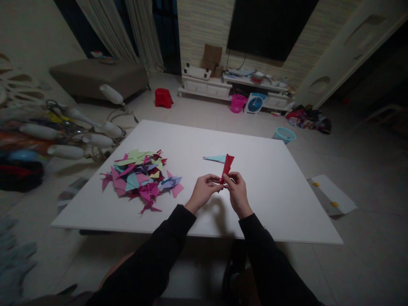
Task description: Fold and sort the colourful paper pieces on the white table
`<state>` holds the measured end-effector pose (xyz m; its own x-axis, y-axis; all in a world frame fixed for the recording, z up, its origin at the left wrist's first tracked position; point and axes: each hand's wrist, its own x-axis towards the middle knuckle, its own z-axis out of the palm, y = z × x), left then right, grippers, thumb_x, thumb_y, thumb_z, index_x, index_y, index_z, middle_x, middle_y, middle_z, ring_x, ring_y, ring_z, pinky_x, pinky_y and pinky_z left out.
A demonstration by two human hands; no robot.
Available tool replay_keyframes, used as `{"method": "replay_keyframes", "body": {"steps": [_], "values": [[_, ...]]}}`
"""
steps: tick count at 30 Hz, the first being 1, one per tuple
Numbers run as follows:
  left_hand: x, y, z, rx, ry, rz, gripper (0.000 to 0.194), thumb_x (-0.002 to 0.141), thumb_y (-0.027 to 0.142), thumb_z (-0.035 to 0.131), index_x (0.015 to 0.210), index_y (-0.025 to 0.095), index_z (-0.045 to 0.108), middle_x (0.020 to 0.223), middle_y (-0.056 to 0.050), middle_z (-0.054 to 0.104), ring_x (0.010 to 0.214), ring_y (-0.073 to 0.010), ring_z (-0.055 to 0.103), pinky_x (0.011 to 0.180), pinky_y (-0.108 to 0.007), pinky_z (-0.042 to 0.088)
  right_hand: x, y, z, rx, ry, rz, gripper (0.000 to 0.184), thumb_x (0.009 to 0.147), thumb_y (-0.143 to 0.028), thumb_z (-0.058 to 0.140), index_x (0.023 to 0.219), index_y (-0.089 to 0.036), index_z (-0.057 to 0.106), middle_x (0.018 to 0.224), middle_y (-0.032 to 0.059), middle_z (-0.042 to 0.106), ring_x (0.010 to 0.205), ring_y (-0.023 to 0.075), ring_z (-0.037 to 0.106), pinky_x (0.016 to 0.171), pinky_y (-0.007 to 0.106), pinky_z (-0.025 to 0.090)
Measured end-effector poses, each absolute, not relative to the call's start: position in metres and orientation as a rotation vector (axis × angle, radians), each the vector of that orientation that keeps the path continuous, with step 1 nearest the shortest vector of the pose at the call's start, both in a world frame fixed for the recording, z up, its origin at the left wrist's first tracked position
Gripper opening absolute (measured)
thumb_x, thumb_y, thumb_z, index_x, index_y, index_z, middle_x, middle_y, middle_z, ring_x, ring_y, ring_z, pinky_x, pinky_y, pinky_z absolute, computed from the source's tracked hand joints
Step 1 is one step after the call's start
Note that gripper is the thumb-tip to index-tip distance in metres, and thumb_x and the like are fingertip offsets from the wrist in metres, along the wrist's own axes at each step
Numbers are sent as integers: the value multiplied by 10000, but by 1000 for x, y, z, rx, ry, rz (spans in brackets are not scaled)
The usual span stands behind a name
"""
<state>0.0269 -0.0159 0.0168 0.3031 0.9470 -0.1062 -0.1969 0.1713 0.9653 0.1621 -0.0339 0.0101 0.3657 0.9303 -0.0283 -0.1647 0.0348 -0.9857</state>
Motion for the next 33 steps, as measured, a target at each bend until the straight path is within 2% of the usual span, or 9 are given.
{"method": "replay_keyframes", "body": {"steps": [7,13,27,33], "values": [[26,-9,14,872,841,1009,422,599,275,898,924,95,700,849,-103,744,747,-196,718,727,-331,557,162,-30,8,-1250,-819,1034,328,723,-438,809,860,-217,609,795,-12,659,726,141,593,575,239,383],[27,-10,10,843,828,999,413,619,272,890,945,95,709,853,-104,753,753,-188,721,764,-336,556,161,-32,11,-1230,-826,1038,317,737,-456,788,863,-226,611,811,-1,687,747,160,628,588,251,394],[27,-14,13,863,835,1006,376,611,251,890,914,101,724,830,-95,750,747,-183,708,737,-319,540,162,-36,13,-1258,-861,1001,319,725,-455,800,844,-219,622,798,-4,668,716,150,599,589,257,412],[26,-8,11,811,813,998,425,626,311,898,941,100,707,811,-95,750,727,-176,705,766,-332,549,163,-31,10,-1244,-853,984,290,744,-451,775,837,-222,623,759,-7,654,706,151,603,576,254,399]]}}
